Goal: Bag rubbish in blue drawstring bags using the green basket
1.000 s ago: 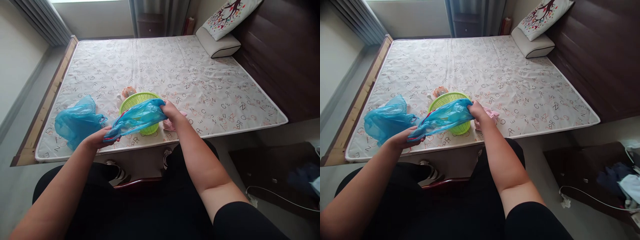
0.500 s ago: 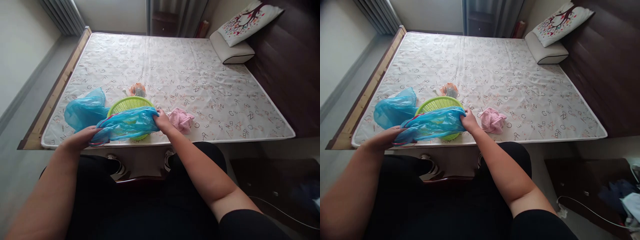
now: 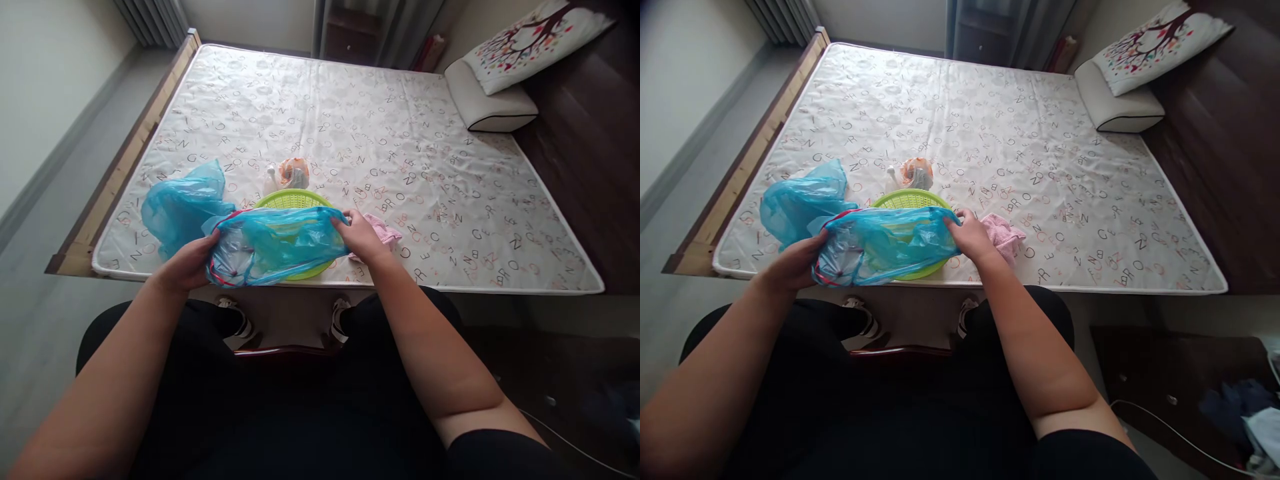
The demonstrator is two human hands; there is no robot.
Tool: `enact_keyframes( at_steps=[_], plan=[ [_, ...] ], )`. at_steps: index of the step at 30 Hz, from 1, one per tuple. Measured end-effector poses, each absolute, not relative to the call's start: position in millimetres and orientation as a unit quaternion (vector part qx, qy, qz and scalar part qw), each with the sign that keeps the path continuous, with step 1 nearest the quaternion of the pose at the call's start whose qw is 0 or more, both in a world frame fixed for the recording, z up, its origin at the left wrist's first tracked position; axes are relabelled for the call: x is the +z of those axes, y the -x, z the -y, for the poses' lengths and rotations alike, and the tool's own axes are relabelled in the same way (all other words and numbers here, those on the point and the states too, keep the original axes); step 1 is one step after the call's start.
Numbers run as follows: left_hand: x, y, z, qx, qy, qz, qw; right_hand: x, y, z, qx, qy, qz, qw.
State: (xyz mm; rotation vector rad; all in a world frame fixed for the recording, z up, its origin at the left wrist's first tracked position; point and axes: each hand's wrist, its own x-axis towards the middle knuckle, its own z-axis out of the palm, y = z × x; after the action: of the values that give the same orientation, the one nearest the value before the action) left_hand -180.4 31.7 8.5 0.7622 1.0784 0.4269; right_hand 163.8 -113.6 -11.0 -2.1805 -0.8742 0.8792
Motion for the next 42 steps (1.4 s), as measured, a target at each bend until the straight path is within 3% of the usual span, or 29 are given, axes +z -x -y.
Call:
enact_keyframes(
  at_steps=[5,7,11,14,19,21,27,33,36,39,42],
  plan=[
    [13.2,173.5,-20.2,0.134,-0.334,-0.517,0.777,-6.5,-168.3,114.9,0.191,0.855,0.3,0.378],
    [15.5,167.7,-14.8,0.13,-0.327,-0.514,0.782,-0.3,-171.5,117.5,0.253,0.818,0.288,0.43],
    [12.6,158.7,-7.8,0.135,-0.321,-0.483,0.804,18.0,-184.3,128.8,0.483,0.676,0.246,0.498],
    [-1.6,163.4,-11.1,0.109,-0.34,-0.453,0.817,24.8,-197.6,139.6,0.507,0.681,0.274,0.453],
    [-32.0,181.8,-28.8,-0.022,-0.424,-0.443,0.79,2.0,-208.0,145.0,0.399,0.805,0.36,0.252],
    [-38.5,184.3,-36.0,-0.047,-0.464,-0.464,0.753,-10.1,-206.4,140.9,0.363,0.815,0.394,0.223],
    [-28.8,182.5,-52.6,0.041,-0.573,-0.528,0.625,-21.2,-198.1,121.5,0.329,0.808,0.33,0.36],
    [-10.2,179.3,-52.3,0.206,-0.557,-0.433,0.678,-9.8,-193.5,112.5,0.402,0.731,0.336,0.437],
    [-16.4,167.1,-43.0,0.289,-0.609,-0.422,0.606,-8.1,-192.1,110.7,0.304,0.743,0.425,0.419],
    [-28.4,153.4,-34.2,0.243,-0.708,-0.438,0.498,-12.5,-190.6,107.6,0.201,0.746,0.533,0.344],
    [-38.1,143.6,-33.3,0.239,-0.757,-0.434,0.425,-19.5,-188.5,101.0,0.186,0.755,0.553,0.301]
  ],
)
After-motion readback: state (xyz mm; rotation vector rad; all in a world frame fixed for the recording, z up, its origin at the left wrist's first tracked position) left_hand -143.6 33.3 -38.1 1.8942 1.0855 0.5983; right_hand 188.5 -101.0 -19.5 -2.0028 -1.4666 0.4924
